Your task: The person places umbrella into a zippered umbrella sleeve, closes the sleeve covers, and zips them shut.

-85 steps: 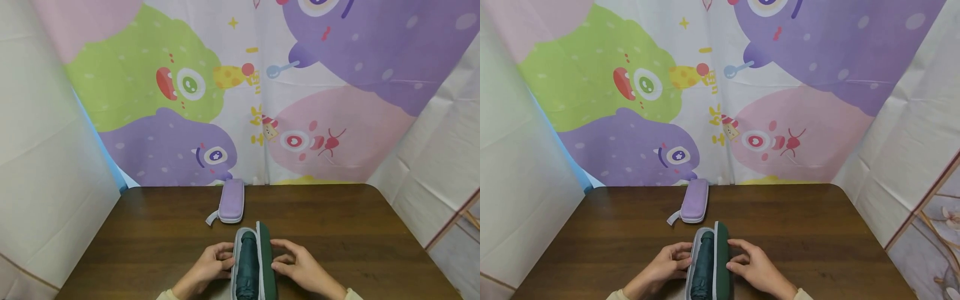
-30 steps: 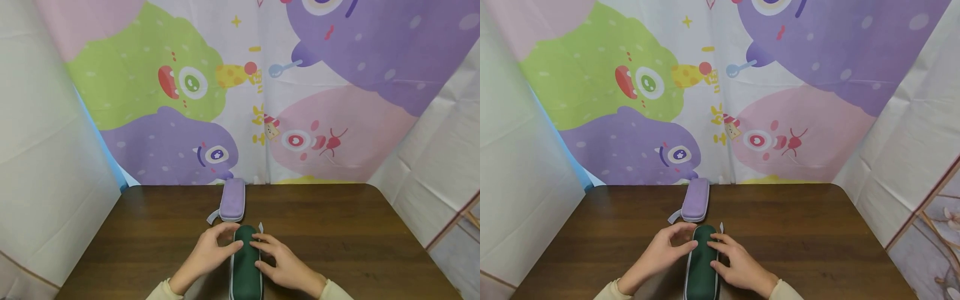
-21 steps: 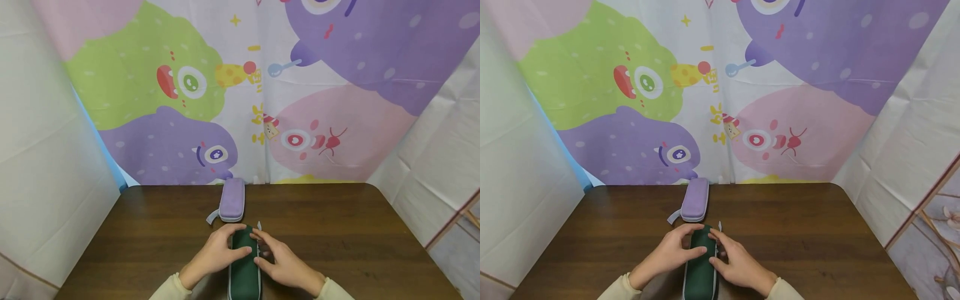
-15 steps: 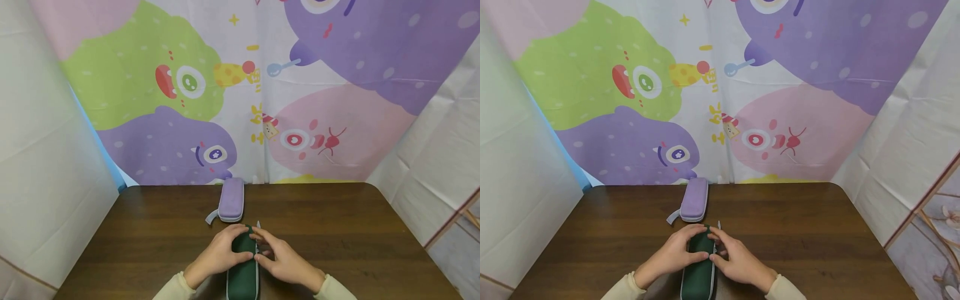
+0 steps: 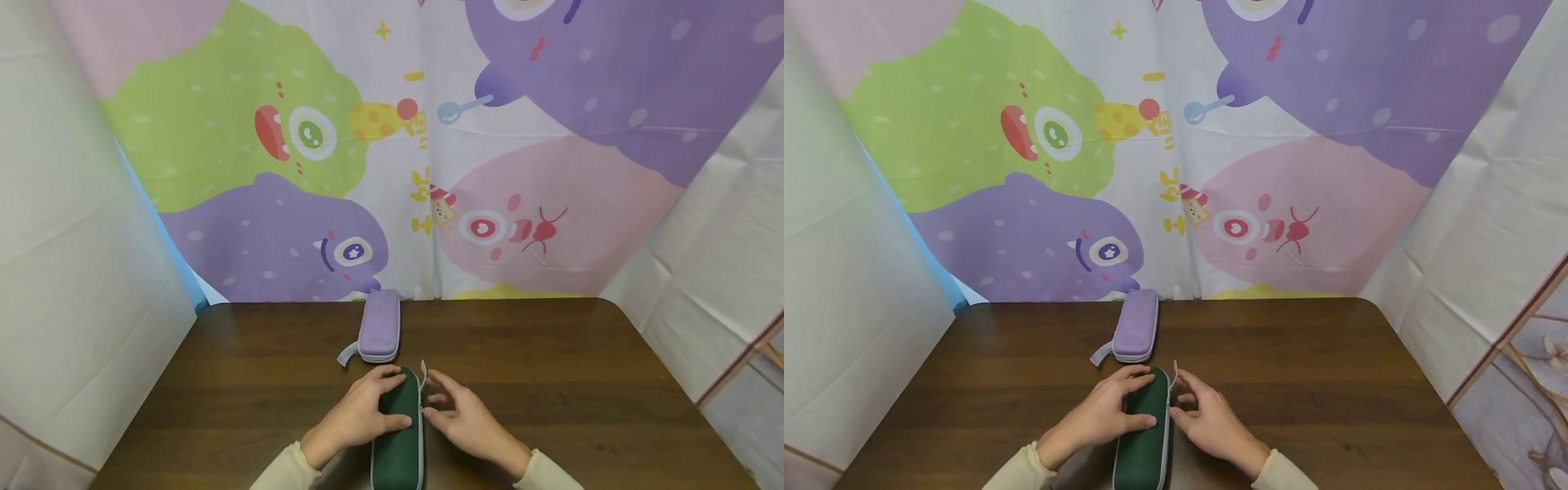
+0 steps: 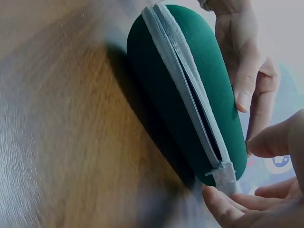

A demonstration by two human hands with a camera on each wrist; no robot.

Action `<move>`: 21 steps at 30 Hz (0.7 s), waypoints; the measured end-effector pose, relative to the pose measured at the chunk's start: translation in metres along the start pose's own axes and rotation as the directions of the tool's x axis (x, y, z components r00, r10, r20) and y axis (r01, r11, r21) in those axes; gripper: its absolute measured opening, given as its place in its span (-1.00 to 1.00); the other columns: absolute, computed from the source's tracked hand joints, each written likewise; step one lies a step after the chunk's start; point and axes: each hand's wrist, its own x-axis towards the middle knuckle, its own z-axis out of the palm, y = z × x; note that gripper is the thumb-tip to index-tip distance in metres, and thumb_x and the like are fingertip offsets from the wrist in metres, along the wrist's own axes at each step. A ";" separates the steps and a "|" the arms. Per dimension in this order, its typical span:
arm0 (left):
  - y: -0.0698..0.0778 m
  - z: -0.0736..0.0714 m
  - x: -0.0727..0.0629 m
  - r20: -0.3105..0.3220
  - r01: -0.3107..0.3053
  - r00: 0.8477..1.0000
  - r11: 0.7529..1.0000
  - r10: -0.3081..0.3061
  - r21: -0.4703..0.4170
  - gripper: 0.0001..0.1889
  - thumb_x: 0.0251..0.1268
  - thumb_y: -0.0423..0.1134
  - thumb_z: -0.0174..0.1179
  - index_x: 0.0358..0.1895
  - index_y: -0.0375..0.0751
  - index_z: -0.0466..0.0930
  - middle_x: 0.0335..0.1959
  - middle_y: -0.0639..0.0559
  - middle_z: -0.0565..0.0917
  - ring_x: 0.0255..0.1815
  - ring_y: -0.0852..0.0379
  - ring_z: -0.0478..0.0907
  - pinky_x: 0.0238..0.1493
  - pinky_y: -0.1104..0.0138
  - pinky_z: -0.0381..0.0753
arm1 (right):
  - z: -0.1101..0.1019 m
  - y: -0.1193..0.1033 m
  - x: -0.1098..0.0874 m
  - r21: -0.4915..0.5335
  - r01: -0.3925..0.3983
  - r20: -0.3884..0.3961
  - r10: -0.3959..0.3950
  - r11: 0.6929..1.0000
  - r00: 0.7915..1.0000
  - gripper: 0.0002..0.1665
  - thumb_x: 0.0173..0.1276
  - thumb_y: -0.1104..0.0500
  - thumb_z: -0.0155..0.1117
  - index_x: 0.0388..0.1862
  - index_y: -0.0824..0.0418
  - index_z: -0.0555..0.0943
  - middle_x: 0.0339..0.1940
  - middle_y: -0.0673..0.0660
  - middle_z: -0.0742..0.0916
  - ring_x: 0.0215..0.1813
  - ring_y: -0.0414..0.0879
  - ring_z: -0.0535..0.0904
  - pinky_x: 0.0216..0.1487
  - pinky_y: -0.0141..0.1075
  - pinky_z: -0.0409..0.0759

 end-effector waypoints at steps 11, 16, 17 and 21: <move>0.000 -0.001 -0.002 -0.005 0.002 1.000 1.000 -0.002 -0.018 -0.24 0.22 -0.07 0.49 0.41 -0.38 0.47 0.48 -0.19 0.40 0.44 -0.27 0.41 0.31 -0.15 0.49 | 0.009 0.007 0.001 0.161 -0.099 0.090 0.085 0.982 0.992 -0.36 0.52 0.28 0.21 0.43 0.62 0.32 0.28 0.55 0.60 0.11 0.18 0.74 -0.10 -0.24 0.76; -0.001 -0.001 -0.002 -0.013 -0.006 1.000 1.000 0.006 -0.014 -0.25 0.21 -0.06 0.49 0.40 -0.38 0.48 0.47 -0.21 0.42 0.42 -0.26 0.43 0.31 -0.14 0.50 | 0.011 0.008 0.001 0.221 -0.117 0.110 0.094 0.968 0.989 -0.37 0.51 0.31 0.21 0.41 0.65 0.32 0.23 0.54 0.64 0.07 0.13 0.75 -0.20 -0.24 0.77; -0.001 -0.001 -0.002 -0.016 -0.009 1.000 1.000 0.009 -0.013 -0.25 0.21 -0.06 0.49 0.40 -0.39 0.49 0.46 -0.21 0.42 0.42 -0.26 0.43 0.30 -0.14 0.51 | 0.011 0.008 0.001 0.219 -0.115 0.108 0.093 0.969 0.990 -0.38 0.51 0.31 0.22 0.39 0.66 0.34 0.20 0.54 0.66 0.05 0.12 0.76 -0.22 -0.24 0.77; -0.003 -0.002 -0.002 -0.019 -0.019 1.000 1.000 0.019 -0.008 -0.26 0.20 -0.05 0.50 0.38 -0.37 0.51 0.45 -0.23 0.44 0.40 -0.24 0.45 0.29 -0.13 0.52 | 0.010 0.009 0.001 0.190 -0.110 0.100 0.092 0.976 0.991 -0.45 0.51 0.32 0.23 0.32 0.68 0.41 0.03 0.47 0.74 -0.10 0.05 0.78 -0.29 -0.23 0.77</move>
